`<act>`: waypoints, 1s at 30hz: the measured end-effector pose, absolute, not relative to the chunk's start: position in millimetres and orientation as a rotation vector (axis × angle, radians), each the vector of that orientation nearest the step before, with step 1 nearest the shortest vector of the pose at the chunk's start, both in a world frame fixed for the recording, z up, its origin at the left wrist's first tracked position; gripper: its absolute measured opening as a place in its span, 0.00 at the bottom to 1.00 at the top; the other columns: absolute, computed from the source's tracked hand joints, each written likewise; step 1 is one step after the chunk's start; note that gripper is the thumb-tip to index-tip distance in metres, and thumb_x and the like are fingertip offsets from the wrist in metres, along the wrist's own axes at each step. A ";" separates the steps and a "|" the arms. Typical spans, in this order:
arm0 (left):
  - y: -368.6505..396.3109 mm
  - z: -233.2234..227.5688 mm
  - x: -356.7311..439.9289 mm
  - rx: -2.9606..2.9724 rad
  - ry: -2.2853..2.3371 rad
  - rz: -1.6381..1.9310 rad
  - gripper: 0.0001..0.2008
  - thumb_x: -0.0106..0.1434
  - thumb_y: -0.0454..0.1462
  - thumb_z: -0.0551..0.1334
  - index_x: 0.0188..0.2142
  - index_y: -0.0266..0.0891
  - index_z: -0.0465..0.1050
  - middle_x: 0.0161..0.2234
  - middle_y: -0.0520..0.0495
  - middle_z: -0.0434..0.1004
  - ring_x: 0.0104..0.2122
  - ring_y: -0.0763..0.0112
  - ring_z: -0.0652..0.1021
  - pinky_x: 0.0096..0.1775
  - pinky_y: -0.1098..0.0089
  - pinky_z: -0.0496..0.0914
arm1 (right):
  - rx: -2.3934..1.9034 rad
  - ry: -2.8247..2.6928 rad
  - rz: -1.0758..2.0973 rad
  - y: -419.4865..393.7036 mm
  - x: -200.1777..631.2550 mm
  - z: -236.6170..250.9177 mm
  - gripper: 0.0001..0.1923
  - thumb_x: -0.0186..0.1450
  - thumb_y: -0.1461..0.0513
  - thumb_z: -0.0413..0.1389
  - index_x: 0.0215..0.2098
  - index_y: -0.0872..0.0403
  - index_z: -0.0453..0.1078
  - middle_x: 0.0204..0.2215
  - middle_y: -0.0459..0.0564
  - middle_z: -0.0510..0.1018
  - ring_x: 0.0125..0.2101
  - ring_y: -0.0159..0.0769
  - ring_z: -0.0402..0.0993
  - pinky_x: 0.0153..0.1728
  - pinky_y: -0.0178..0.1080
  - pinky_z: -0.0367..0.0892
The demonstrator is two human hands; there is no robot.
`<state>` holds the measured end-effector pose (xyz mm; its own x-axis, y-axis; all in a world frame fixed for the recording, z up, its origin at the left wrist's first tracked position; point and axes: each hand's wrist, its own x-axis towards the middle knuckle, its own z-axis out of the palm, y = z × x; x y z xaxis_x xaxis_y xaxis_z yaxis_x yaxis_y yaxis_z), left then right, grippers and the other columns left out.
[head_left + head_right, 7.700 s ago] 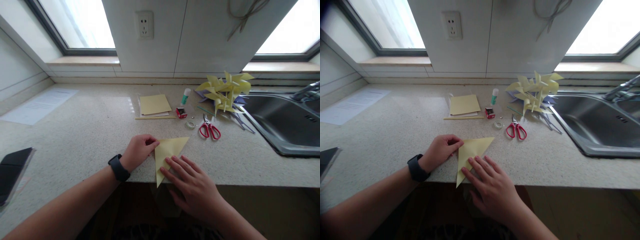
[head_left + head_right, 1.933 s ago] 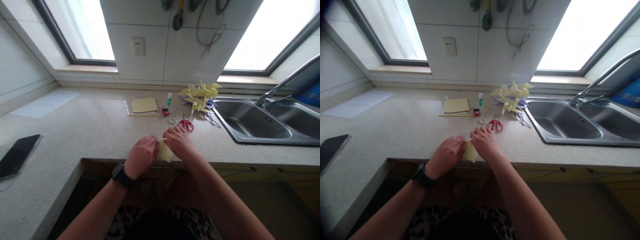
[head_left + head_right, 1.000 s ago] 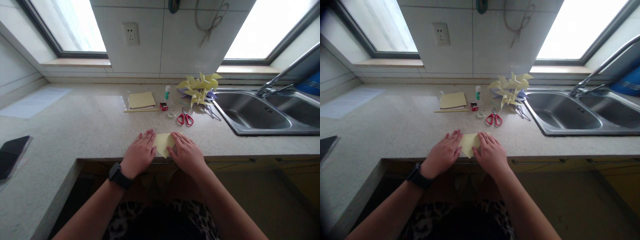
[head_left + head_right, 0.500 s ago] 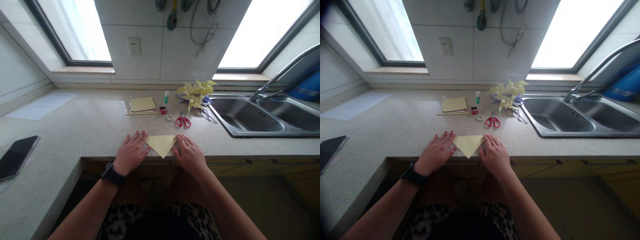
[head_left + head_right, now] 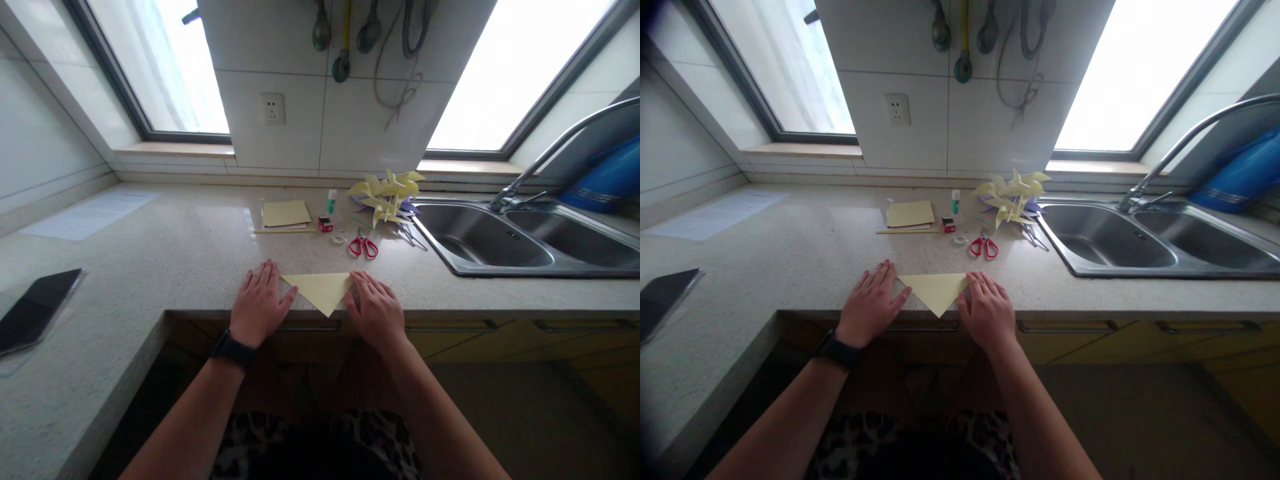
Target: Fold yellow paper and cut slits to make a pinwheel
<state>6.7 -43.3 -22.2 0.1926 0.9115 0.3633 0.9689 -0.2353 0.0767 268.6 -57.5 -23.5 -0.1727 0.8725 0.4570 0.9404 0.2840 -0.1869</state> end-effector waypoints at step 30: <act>-53.8 8.7 -4.4 -2.807 -2.091 -1.221 0.35 0.74 0.55 0.39 0.49 0.37 0.79 0.52 0.40 0.80 0.54 0.59 0.76 0.58 0.57 0.66 | -1.092 -1.886 -0.199 -108.2 272.3 -22.6 0.08 0.65 0.67 0.61 0.41 0.50 0.75 0.45 0.54 0.75 0.46 0.47 0.73 0.48 0.52 0.63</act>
<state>-4.4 -53.8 8.7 0.2131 0.9642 0.1580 0.6111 -0.2578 0.7484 272.3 -108.2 -22.6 -0.1854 0.6050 0.7743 0.7531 0.5936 -0.2835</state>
